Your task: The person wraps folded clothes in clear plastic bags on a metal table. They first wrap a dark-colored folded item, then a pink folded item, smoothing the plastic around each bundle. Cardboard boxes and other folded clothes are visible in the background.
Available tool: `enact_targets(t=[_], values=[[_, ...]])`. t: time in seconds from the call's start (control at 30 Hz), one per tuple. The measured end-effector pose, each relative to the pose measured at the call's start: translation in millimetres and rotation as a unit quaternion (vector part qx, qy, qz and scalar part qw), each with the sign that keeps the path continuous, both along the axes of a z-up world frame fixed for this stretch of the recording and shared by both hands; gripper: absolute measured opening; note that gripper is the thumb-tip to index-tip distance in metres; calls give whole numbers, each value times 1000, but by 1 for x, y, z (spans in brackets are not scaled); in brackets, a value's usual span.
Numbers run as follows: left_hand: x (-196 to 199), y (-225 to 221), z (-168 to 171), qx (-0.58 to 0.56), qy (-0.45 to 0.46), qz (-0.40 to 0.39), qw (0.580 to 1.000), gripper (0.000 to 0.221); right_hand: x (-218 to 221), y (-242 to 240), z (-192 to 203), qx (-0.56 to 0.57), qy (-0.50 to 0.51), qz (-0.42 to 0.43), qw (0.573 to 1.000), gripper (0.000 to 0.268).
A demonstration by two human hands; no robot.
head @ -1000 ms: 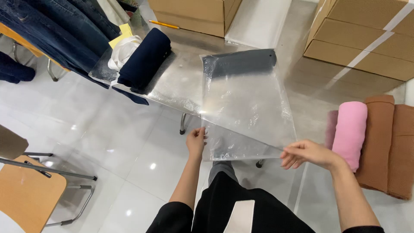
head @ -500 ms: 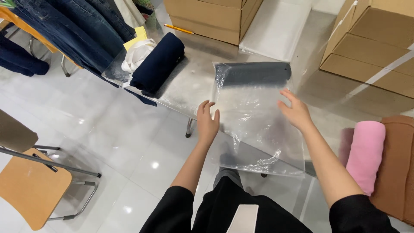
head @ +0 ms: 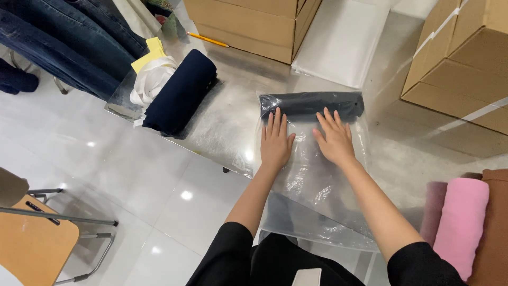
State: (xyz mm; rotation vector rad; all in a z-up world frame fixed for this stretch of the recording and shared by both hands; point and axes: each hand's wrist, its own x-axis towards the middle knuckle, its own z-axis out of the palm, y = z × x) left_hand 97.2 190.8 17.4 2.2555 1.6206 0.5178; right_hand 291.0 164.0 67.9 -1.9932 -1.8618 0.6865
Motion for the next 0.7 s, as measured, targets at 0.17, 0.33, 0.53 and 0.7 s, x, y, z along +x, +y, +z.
enact_targets(t=[0.17, 0.33, 0.53, 0.7], values=[[-19, -14, -23, -37, 43, -6, 998, 66, 2, -18, -37, 1, -35, -23, 999, 53], [-28, -20, -33, -29, 86, -1, 996, 68, -13, -17, -65, 57, -92, -43, 993, 48], [-19, -12, -19, -90, 107, 14, 990, 72, -54, 0, -79, 92, -109, 37, 989, 49], [-13, -4, -17, -138, 133, 28, 981, 76, -27, 1, -83, 94, -105, 12, 990, 48]])
